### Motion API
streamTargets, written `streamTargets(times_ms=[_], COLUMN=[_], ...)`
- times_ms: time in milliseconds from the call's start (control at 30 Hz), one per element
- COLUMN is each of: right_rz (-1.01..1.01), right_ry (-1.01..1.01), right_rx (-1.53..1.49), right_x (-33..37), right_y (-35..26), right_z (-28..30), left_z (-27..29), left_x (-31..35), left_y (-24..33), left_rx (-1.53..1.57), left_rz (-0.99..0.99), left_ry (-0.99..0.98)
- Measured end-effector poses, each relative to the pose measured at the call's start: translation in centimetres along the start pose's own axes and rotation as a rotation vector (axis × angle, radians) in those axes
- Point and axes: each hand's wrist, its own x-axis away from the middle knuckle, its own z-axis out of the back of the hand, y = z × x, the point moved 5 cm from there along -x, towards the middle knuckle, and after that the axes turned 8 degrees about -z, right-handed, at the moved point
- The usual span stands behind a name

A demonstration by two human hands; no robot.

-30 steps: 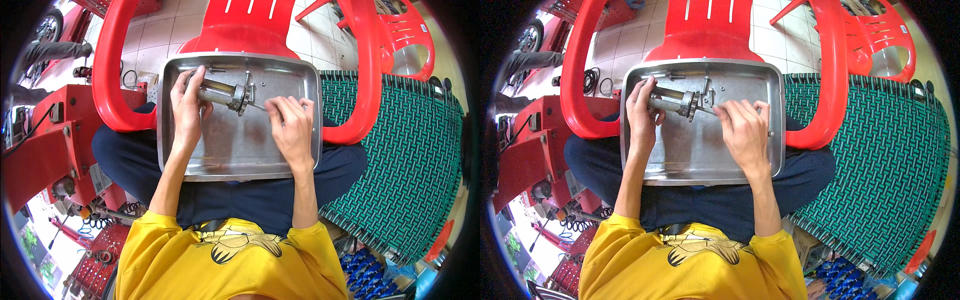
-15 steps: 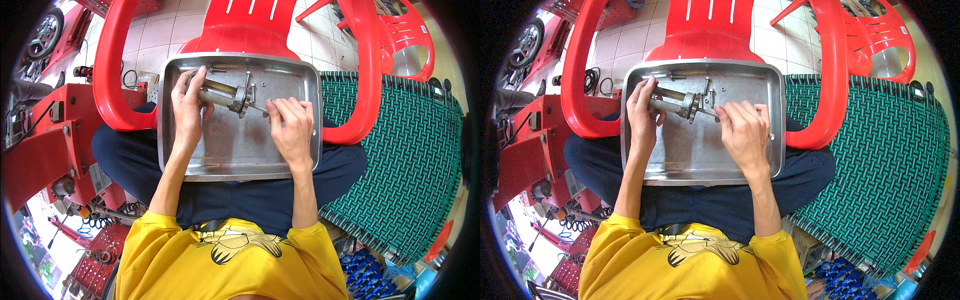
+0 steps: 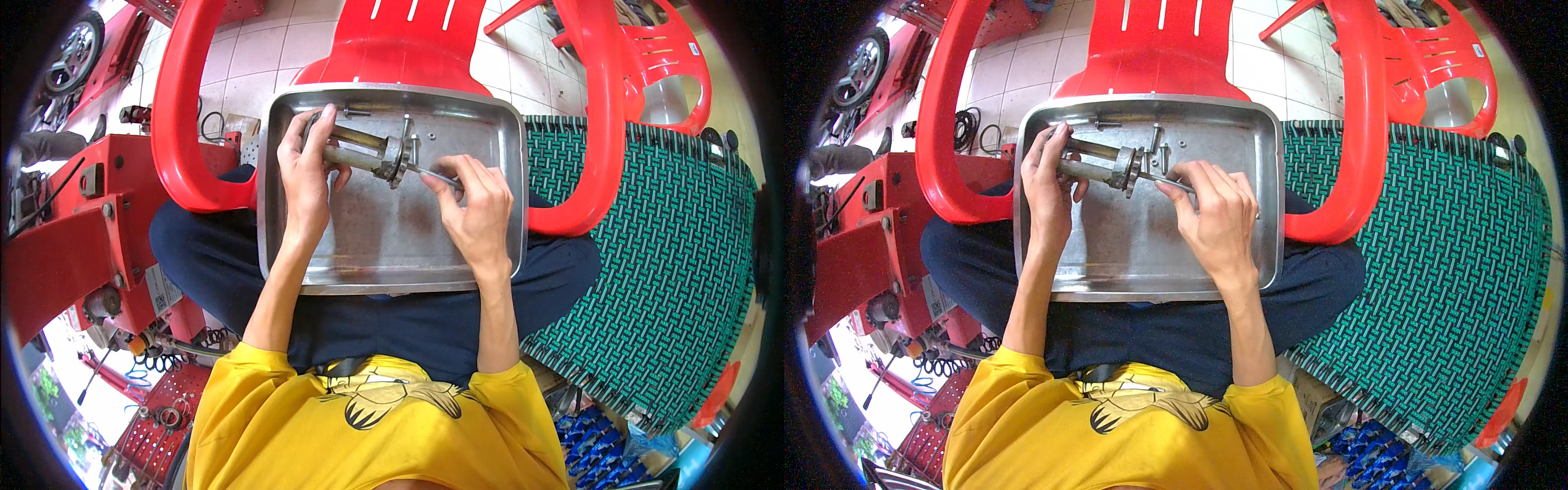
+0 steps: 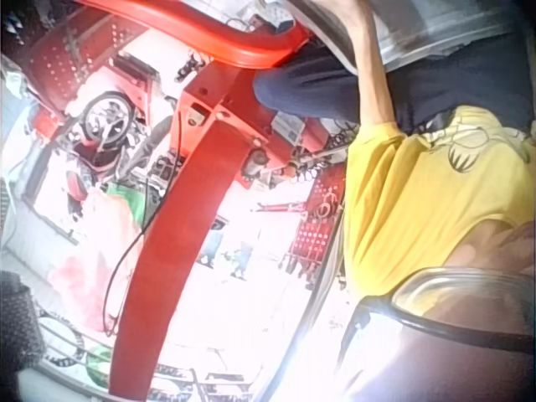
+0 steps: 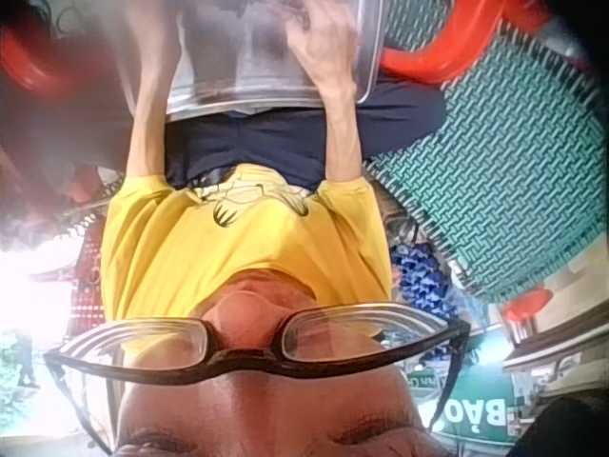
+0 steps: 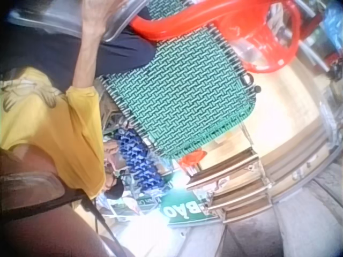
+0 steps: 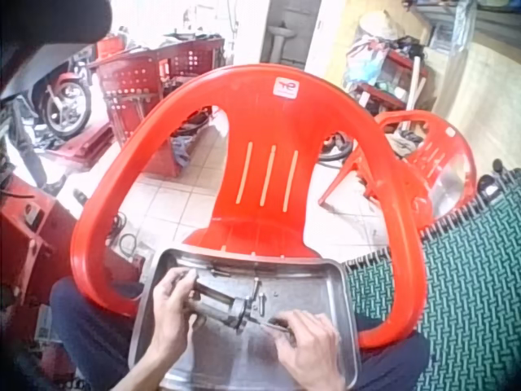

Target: The person removes screws and pins from a cylindrical mechanical component in a metal tray by hand and using a thin metal rod.

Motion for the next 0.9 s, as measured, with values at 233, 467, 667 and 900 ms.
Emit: streamTargets(times_ms=[233,467,667,900], right_rz=[0.006,-0.029,0.034,0.021], right_ry=[0.027,0.011,0.050,0.050], right_rx=[-0.044,-0.054,-0.003,-0.036], right_x=[0.00,-0.10,-0.03,0.00], right_y=[0.03,-0.10,-0.08,-0.01], right_z=[0.12,0.17,0.08,-0.07], left_z=[-0.24,-0.36,-0.42,-0.32], left_x=[0.15,0.26,0.37,0.47], left_y=[0.42,0.68,0.92,0.98], left_rx=[-0.005,-0.031,0.015,0.042], left_rz=[-0.019,-0.058,-0.068,-0.106], left_ry=[0.002,0.023,0.002,-0.042])
